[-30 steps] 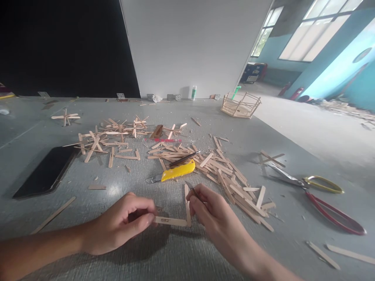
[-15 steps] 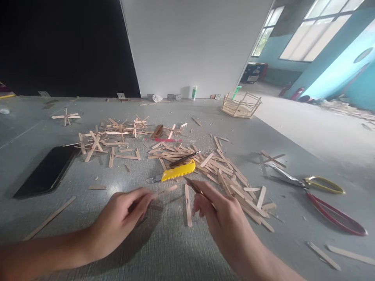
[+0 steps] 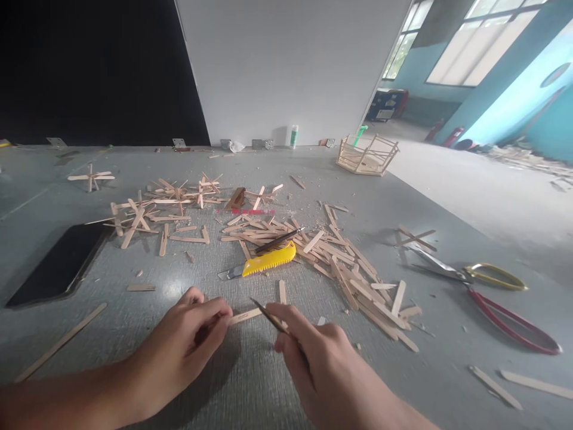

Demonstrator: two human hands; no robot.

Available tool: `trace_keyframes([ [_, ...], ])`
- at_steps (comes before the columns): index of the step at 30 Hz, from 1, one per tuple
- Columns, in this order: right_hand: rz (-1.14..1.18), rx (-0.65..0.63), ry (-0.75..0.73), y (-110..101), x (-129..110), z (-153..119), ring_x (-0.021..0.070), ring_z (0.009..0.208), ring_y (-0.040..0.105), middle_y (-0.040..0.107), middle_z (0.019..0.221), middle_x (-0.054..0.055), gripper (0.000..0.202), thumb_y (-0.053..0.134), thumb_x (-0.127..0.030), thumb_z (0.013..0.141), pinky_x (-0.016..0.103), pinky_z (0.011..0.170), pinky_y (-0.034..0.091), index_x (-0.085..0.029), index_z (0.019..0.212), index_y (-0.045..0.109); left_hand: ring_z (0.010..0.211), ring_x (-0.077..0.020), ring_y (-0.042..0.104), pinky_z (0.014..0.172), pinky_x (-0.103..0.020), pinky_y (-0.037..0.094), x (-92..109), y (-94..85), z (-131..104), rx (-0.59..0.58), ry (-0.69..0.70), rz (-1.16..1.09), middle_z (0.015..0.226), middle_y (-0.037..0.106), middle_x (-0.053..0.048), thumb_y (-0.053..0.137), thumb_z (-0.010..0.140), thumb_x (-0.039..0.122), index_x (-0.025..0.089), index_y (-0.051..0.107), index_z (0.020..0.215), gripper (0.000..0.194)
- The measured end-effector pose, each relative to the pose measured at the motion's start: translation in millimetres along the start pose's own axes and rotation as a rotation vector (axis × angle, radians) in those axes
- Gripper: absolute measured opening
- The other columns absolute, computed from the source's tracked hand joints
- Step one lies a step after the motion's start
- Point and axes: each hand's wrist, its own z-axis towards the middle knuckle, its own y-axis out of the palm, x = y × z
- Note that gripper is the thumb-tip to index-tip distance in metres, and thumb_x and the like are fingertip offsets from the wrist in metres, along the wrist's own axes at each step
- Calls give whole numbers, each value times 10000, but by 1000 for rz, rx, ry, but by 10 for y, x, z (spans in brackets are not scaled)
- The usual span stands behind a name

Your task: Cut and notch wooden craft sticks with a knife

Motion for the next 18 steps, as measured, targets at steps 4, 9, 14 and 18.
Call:
trace_keyframes([
  [4,10,-2,-136,1,-44,6,75,428,446,650,640,-25,440,422,-157,998,196,451,376,-217,1367,652,763,-221,486,693,-327,348,-36,37,-3,2,-31,7,602,486,23,314,1088,402,239,518,790,397],
  [9,34,-48,-159,34,-50,32,76,461,459,593,608,-32,465,401,-123,974,191,487,387,-159,1354,665,784,-231,484,701,-328,352,-57,49,-13,19,-41,-2,619,494,17,313,1086,397,244,546,825,381],
  [14,59,-114,-103,76,-44,57,80,465,420,585,603,-32,477,401,-124,970,201,487,365,-147,1374,655,793,-234,483,690,-324,345,-40,28,-20,10,-41,-8,638,512,12,316,1088,401,241,541,827,379],
  [18,79,-107,-95,73,-58,59,81,466,414,615,622,-20,471,376,-149,998,209,488,358,-142,1382,649,798,-234,483,695,-324,347,-42,34,-26,4,-40,-4,649,520,12,311,1093,396,241,538,826,383],
])
